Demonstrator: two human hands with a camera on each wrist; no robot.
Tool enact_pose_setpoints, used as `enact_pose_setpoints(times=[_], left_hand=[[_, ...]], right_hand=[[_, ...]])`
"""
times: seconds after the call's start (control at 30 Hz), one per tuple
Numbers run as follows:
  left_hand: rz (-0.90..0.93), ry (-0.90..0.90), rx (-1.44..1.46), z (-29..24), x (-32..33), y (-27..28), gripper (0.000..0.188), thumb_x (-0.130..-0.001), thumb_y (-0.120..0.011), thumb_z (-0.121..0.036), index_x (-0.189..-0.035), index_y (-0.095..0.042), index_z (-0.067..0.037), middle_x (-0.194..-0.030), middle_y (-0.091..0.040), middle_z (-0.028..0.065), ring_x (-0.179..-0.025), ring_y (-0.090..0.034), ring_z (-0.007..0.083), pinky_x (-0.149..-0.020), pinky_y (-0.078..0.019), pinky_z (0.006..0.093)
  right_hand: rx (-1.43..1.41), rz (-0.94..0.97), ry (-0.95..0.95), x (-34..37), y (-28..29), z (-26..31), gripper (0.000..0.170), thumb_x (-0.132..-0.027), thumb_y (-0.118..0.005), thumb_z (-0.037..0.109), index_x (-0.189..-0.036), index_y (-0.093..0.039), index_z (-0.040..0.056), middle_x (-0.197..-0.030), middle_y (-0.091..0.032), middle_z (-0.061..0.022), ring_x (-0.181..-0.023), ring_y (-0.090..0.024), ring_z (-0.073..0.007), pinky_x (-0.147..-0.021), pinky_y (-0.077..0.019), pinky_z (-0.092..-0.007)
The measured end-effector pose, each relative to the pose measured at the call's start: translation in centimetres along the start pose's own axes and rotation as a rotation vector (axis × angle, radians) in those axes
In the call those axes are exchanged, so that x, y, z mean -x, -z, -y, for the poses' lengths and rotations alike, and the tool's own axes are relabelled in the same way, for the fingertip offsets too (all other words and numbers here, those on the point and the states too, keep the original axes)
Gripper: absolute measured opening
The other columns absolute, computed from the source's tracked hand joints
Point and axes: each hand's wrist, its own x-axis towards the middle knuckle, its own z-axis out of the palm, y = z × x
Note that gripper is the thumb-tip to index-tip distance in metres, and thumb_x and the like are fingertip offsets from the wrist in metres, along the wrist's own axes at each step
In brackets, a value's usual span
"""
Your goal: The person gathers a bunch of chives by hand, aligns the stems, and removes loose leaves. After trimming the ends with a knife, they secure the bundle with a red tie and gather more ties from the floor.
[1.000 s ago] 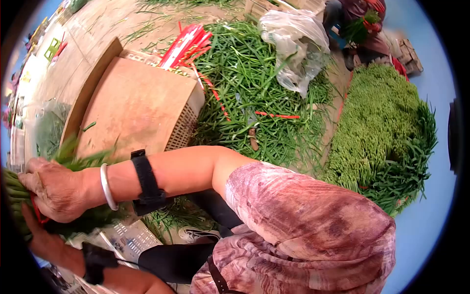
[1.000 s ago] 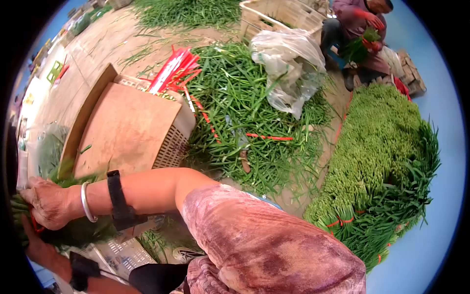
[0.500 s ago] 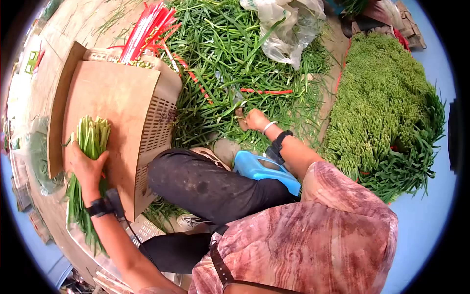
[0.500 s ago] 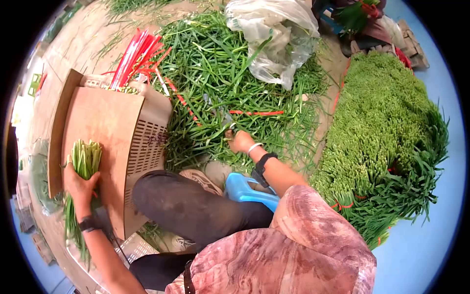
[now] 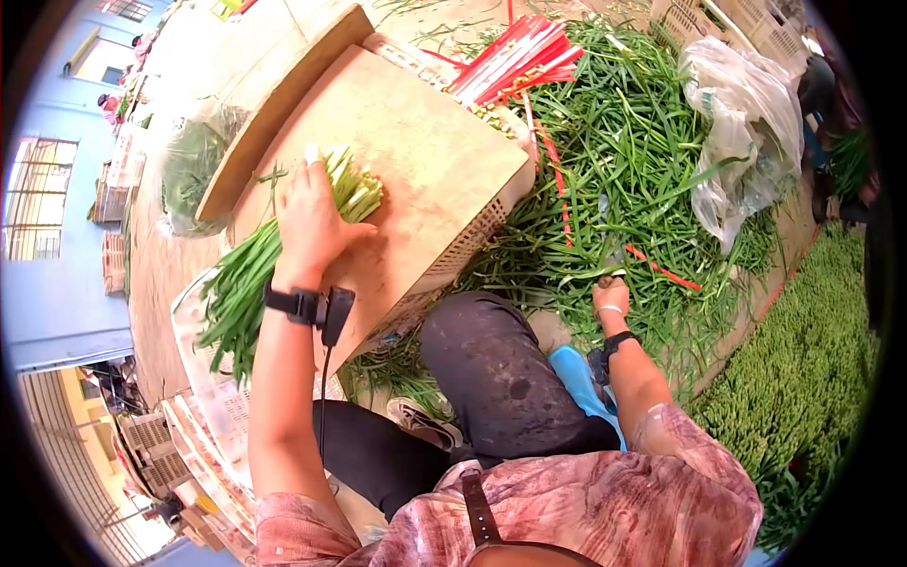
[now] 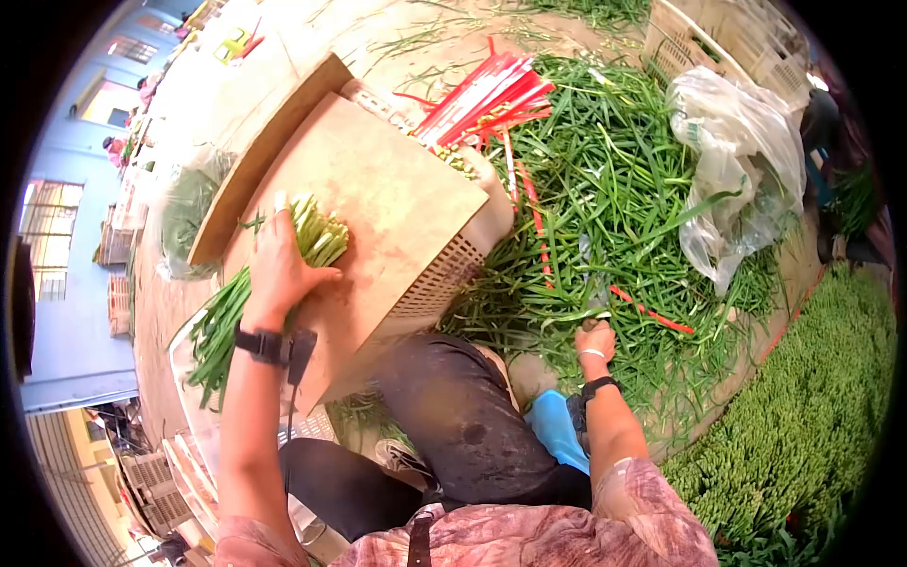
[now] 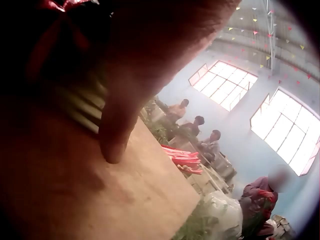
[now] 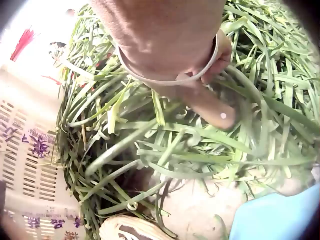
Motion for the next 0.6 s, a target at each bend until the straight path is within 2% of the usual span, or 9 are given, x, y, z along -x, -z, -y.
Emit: enact_pose_setpoints(times=[0.1, 0.17, 0.23, 0.27, 0.33, 0.43, 0.5, 0.53, 0.6], left_hand=[[0.109, -0.046, 0.025, 1.8, -2.1, 0.1, 0.127, -0.043, -0.089, -0.043, -0.140, -0.022, 0.007, -0.131, -0.045, 0.0241, -0.122, -0.044, 0.0361, -0.099, -0.0366, 0.0444], [0.041, -0.021, -0.050, 2.4, -2.6, 0.2, 0.126, -0.042, -0.089, -0.044, -0.138, -0.026, 0.007, -0.135, -0.042, 0.0245, -0.125, -0.041, 0.0365, -0.100, -0.0362, 0.0463], [-0.043, 0.020, -0.122, 1.7, -2.5, 1.4, 0.125, -0.040, -0.089, -0.045, -0.137, -0.028, 0.007, -0.136, -0.040, 0.0245, -0.125, -0.041, 0.0362, -0.100, -0.0361, 0.0472], [0.034, 0.036, -0.075, 1.4, -2.2, 1.7, 0.131, -0.041, -0.090, -0.041, -0.142, -0.018, 0.004, -0.138, -0.036, 0.0263, -0.127, -0.038, 0.0391, -0.102, -0.0337, 0.0486], [0.080, -0.010, -0.088, 1.9, -1.9, 0.5, 0.134, -0.040, -0.090, -0.041, -0.142, -0.016, 0.005, -0.138, -0.036, 0.0260, -0.127, -0.038, 0.0388, -0.103, -0.0332, 0.0490], [0.179, -0.031, -0.071, 2.5, -3.2, 0.5, 0.133, -0.038, -0.090, -0.042, -0.138, -0.020, 0.009, -0.124, -0.048, 0.0262, -0.116, -0.048, 0.0381, -0.095, -0.0413, 0.0431], [0.261, -0.032, 0.016, 3.3, -4.7, 0.4, 0.128, -0.036, -0.090, -0.044, -0.133, -0.028, 0.011, -0.113, -0.057, 0.0238, -0.105, -0.055, 0.0371, -0.089, -0.0458, 0.0391], [0.168, -0.101, 0.032, 4.3, -5.0, -0.4, 0.108, -0.040, -0.088, -0.040, -0.123, -0.040, 0.010, -0.100, -0.061, 0.0246, -0.094, -0.060, 0.0378, -0.082, -0.0499, 0.0381], [0.283, -0.090, 0.018, 4.2, -5.6, 0.0, 0.089, -0.044, -0.086, -0.036, -0.113, -0.047, 0.007, -0.094, -0.063, 0.0242, -0.089, -0.061, 0.0378, -0.079, -0.0509, 0.0396]], right_hand=[[-0.234, 0.024, 0.056, 1.2, 2.9, 0.9, 0.032, -0.068, -0.064, 0.023, -0.086, -0.059, -0.0029, -0.086, -0.064, -0.0232, -0.082, -0.062, -0.0376, -0.077, -0.0483, -0.0408], [-0.199, -0.037, 0.200, 1.0, 3.5, -1.3, 0.028, -0.074, -0.061, 0.022, -0.084, -0.058, -0.0036, -0.078, -0.063, -0.0213, -0.076, -0.061, -0.0362, -0.073, -0.0477, -0.0417], [-0.455, -0.011, 0.200, -0.9, 2.2, -6.4, 0.028, -0.082, -0.058, 0.024, -0.086, -0.057, -0.0045, -0.075, -0.062, -0.0193, -0.071, -0.060, -0.0335, -0.070, -0.0470, -0.0420], [-0.408, 0.087, 0.154, 0.1, 5.0, -6.0, 0.026, -0.087, -0.056, 0.024, -0.089, -0.055, -0.0016, -0.071, -0.060, -0.0122, -0.062, -0.058, -0.0242, -0.058, -0.0472, -0.0385], [-0.884, 0.441, -0.137, 6.2, 13.9, 0.5, 0.019, -0.092, -0.051, 0.024, -0.086, -0.052, 0.0055, -0.064, -0.051, -0.0015, -0.050, -0.047, -0.0121, -0.038, -0.0372, -0.0264], [-1.388, 0.775, -0.237, 9.7, 20.2, 2.6, 0.018, -0.090, -0.056, 0.022, -0.086, -0.052, 0.0052, -0.070, -0.054, -0.0054, -0.048, -0.046, -0.0141, -0.039, -0.0375, -0.0272], [-1.265, 0.665, -0.197, 11.6, 21.9, 4.3, 0.014, -0.088, -0.057, 0.017, -0.087, -0.052, 0.0043, -0.069, -0.054, -0.0051, -0.047, -0.047, -0.0133, -0.038, -0.0373, -0.0267], [-1.212, 0.607, -0.168, 12.0, 22.3, 5.0, 0.012, -0.088, -0.057, 0.015, -0.087, -0.052, 0.0039, -0.068, -0.054, -0.0050, -0.046, -0.047, -0.0130, -0.038, -0.0373, -0.0265], [-0.688, 0.450, 0.044, 12.3, 22.1, 4.4, 0.010, -0.086, -0.057, 0.011, -0.088, -0.052, 0.0027, -0.065, -0.054, -0.0040, -0.045, -0.047, -0.0117, -0.037, -0.0371, -0.0257]])
